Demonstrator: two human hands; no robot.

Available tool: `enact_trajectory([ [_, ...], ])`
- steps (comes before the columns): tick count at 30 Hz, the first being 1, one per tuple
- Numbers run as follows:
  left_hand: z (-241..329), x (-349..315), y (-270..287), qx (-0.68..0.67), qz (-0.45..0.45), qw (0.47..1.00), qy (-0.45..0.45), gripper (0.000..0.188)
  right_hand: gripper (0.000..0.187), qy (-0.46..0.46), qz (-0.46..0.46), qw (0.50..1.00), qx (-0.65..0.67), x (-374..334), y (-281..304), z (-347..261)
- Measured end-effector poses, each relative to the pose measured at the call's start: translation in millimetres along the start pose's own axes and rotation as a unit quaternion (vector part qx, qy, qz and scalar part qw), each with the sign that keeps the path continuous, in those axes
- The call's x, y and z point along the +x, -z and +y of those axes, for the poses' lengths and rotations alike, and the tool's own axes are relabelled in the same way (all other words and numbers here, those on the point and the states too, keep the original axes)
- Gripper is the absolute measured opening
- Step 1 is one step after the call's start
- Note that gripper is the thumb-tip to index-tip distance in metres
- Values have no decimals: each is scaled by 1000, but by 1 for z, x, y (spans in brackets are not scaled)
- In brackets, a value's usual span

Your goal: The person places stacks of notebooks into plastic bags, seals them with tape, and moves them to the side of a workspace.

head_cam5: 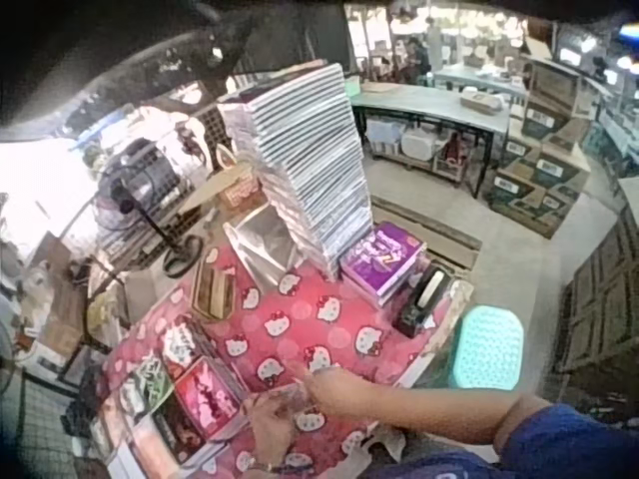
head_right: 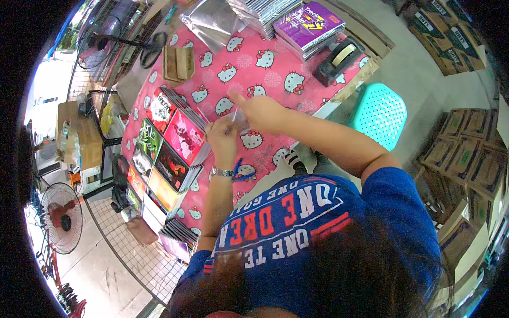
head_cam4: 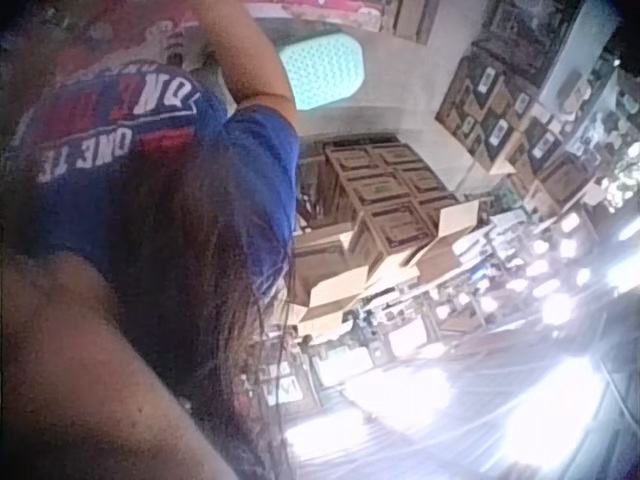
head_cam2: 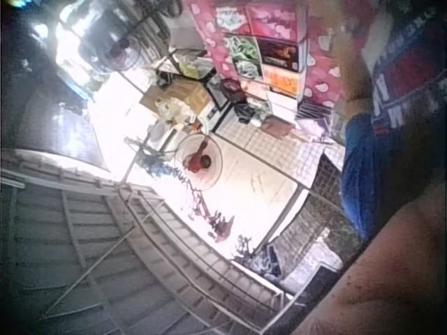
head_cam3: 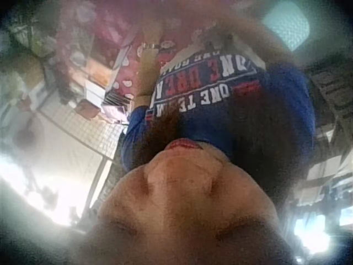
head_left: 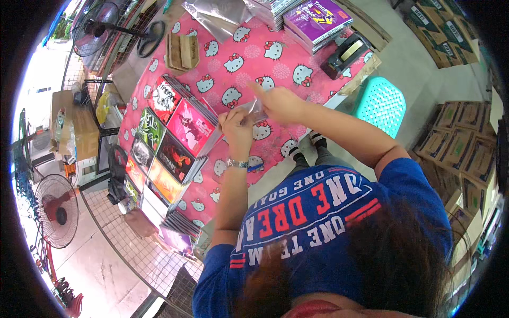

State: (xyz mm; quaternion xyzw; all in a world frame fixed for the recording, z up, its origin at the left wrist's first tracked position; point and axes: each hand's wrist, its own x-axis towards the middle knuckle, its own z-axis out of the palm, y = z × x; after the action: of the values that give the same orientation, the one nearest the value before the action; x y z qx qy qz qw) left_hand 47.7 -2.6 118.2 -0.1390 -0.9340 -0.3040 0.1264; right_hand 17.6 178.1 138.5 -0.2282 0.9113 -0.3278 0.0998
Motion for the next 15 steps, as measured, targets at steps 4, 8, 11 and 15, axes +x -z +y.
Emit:
enact_trajectory([
  [4, 11, 16, 3, 48, -31, 991, 118, 20, 75, -43, -35, 998, 21, 31, 9, 6],
  [8, 4, 33, 7, 95, -145, 971, 167, 27, 67, 20, 49, 993, 107, 30, 16, 34],
  [11, 29, 49, 21, 181, -180, 957, 140, 37, 45, -243, 302, 872, 300, -7, 39, 117],
  [15, -16, 36, -3, -34, -73, 993, 89, 26, 20, -394, 461, 589, 534, -60, 0, 196],
])
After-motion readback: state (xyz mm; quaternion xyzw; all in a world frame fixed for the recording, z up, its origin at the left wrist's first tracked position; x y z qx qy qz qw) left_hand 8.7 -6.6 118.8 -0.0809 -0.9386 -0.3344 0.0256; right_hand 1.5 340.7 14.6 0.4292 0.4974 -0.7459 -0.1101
